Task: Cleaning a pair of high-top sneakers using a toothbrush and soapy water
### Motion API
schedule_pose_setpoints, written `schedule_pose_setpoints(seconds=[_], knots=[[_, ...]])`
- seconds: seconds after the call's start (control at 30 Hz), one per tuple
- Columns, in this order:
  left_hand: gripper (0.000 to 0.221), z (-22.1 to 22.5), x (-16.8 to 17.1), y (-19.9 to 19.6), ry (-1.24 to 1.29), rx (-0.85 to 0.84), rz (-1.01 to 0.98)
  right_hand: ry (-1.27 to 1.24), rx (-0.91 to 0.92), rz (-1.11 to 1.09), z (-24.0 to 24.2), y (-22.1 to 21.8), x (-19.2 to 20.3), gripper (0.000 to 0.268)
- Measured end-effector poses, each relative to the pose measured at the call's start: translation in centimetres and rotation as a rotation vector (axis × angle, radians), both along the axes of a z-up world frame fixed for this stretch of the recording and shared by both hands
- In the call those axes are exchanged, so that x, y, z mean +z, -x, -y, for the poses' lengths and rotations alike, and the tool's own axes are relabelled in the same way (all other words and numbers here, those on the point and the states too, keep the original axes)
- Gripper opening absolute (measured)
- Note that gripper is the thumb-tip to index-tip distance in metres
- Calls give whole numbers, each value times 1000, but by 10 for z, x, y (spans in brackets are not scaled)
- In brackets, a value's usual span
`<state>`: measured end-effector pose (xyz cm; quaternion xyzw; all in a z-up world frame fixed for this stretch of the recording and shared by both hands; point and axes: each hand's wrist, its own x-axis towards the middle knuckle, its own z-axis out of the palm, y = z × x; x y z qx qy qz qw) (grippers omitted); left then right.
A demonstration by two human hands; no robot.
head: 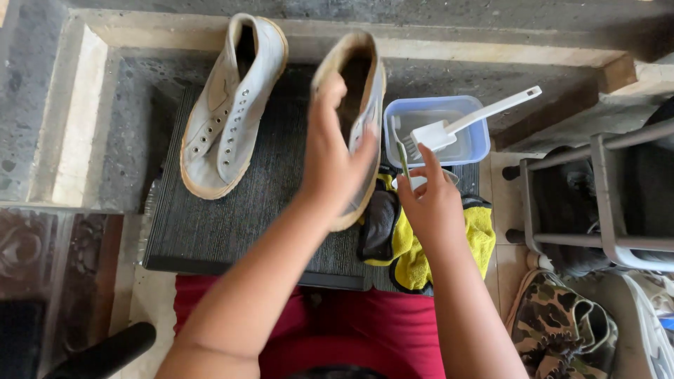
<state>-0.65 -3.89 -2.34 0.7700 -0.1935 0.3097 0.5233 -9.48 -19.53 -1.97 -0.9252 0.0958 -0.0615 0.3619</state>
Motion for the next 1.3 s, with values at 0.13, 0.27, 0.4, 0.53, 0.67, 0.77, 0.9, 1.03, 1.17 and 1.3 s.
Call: schedule_pose_setpoints(seconds=[0.13,0.27,0.4,0.53,0.67,0.77,0.9,1.03,1.17,1.3], knots=[[64,5,-30,75,-202,-120,-107,-4,51,-26,8,3,-21,63],[91,-3,-68,113,-636,162,-63,116,161,26,17,0,-40,66],[119,-15,-75,114,-702,258,-141,184,223,62,28,-4,-59,41],[127,-30,-72,102,-641,216,-212,41,74,296,23,-1,-60,20],[133,-45,-73,98,-515,130,-268,-79,-18,391,17,4,-52,17],[133,-55,-93,98,-408,99,-283,-177,-25,380,17,5,-52,17],[122,-61,-85,97,-192,59,-334,-333,-42,317,7,7,-35,23],[121,-61,-91,91,-158,76,-317,-422,-75,296,4,7,-31,28],[116,-60,-91,96,-142,85,-280,-579,-150,263,-1,12,-28,27],[109,-63,-83,94,-101,50,-253,-732,-127,269,-4,8,-26,17]])
